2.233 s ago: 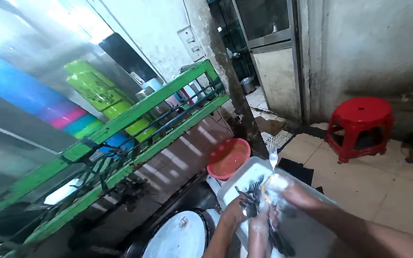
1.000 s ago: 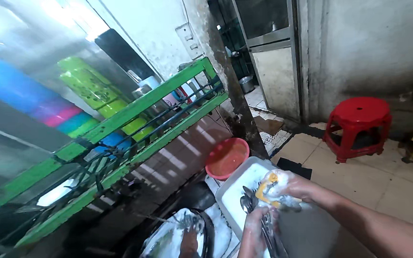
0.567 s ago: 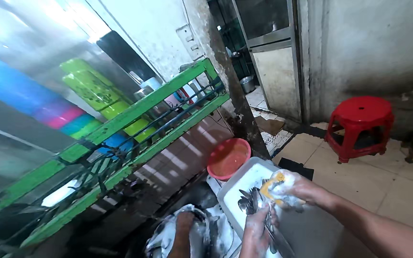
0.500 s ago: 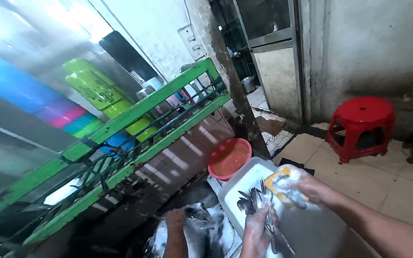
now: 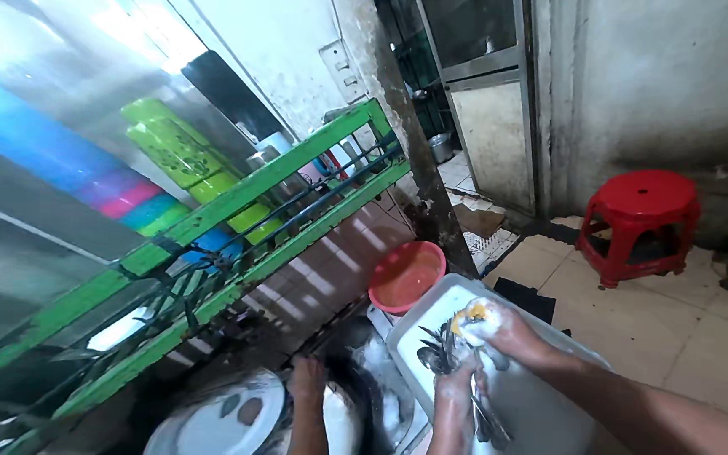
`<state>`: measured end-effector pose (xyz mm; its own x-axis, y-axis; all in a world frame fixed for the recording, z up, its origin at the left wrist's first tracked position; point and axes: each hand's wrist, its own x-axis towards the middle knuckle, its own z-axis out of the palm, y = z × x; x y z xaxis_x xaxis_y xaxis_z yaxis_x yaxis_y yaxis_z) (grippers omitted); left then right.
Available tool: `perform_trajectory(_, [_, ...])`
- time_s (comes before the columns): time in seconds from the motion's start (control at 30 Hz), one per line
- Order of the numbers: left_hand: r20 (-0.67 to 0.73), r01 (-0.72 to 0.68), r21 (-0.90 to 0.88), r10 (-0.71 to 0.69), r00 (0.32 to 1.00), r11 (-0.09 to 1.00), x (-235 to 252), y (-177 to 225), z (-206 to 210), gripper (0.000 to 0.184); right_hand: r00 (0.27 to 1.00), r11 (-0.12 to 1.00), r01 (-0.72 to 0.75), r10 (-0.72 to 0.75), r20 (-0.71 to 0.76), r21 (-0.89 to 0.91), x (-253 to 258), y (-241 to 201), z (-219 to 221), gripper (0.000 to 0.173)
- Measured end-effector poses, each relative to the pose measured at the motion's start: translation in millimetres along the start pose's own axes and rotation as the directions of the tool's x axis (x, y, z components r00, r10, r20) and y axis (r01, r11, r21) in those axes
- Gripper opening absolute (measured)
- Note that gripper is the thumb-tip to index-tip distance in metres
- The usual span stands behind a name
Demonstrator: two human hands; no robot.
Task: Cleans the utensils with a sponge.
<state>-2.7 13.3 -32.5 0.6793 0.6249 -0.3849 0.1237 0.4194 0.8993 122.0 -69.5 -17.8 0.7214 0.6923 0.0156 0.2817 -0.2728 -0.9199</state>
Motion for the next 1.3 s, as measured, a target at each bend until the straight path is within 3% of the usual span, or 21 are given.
perform_trajectory(0.1, [-0.064,-0.019,-0.001,0.019,0.998,1.0,-2,-1,-4,0.013,0.97,0.989,-0.115,0.093,0.225,0.089,-13,-3,5,0.05])
perform_trajectory(0.17, [-0.067,-0.018,-0.01,0.018,0.998,1.0,-5,-1,-7,0.013,0.956,0.996,-0.086,0.077,0.283,0.022,-12,-6,0,0.049])
perform_trajectory(0.27, [-0.043,0.039,-0.067,-0.042,0.998,0.997,-5,2,-8,0.012,0.979,0.969,0.113,-0.072,0.189,-0.218,12,-1,-7,0.04])
perform_trajectory(0.33, [-0.054,0.076,-0.128,-0.084,0.995,0.989,-3,3,-8,0.012,0.984,0.945,0.178,-0.174,0.039,-0.275,25,1,-9,0.035])
perform_trajectory(0.43, [-0.061,0.078,-0.198,-0.092,0.994,0.977,-3,4,-10,0.009,0.969,1.0,0.022,-0.016,-0.245,0.019,34,2,-8,0.043])
perform_trajectory(0.5, [-0.065,0.083,-0.21,-0.098,0.993,0.974,-4,5,-9,0.007,0.963,0.973,-0.108,0.154,-0.223,0.205,30,1,-6,0.053])
perform_trajectory(0.53, [-0.06,0.083,-0.208,-0.098,0.993,0.975,-4,5,-8,0.006,0.97,0.966,-0.151,0.186,-0.156,0.21,28,4,-2,0.055])
perform_trajectory(0.6, [-0.041,0.091,-0.186,-0.101,0.994,0.978,-4,6,-7,0.004,0.992,0.988,-0.124,0.125,-0.001,0.096,23,4,5,0.048])
perform_trajectory(0.67, [-0.008,0.111,-0.19,-0.114,0.993,0.976,-6,5,-7,0.006,0.998,0.999,0.024,-0.021,0.054,-0.046,22,4,1,0.039])
perform_trajectory(0.73, [0.054,0.131,-0.247,-0.121,0.991,0.96,-3,2,-10,0.009,0.991,0.995,0.083,-0.088,-0.096,-0.055,30,8,-12,0.037])
perform_trajectory(0.8, [0.088,0.135,-0.273,-0.115,0.989,0.952,0,-1,-11,0.008,0.957,0.998,0.01,0.008,-0.29,0.059,39,4,-27,0.038])
perform_trajectory(0.87, [0.049,0.118,-0.25,-0.109,0.993,0.961,1,-2,-7,0.006,0.938,0.983,-0.085,0.135,-0.319,0.165,36,-3,-32,0.043])
perform_trajectory(1.03, [-0.118,0.042,-0.177,-0.064,0.991,0.983,1,0,-3,0.009,0.975,0.95,-0.218,0.22,0.016,0.223,-3,-5,19,0.042])
perform_trajectory(1.13, [-0.117,0.007,-0.185,-0.029,0.993,0.983,1,0,-8,0.022,0.973,0.976,-0.2,0.187,0.139,0.088,-3,-13,0,0.036])
perform_trajectory(1.23, [-0.069,-0.071,-0.27,0.054,0.996,0.96,6,2,-13,0.024,0.872,0.946,-0.123,0.248,0.422,-0.302,8,-22,-31,0.038])
perform_trajectory(1.3, [-0.04,-0.053,-0.251,0.045,0.998,0.967,5,3,-11,0.016,0.776,0.932,-0.043,0.259,0.576,-0.361,3,-25,-33,0.039])
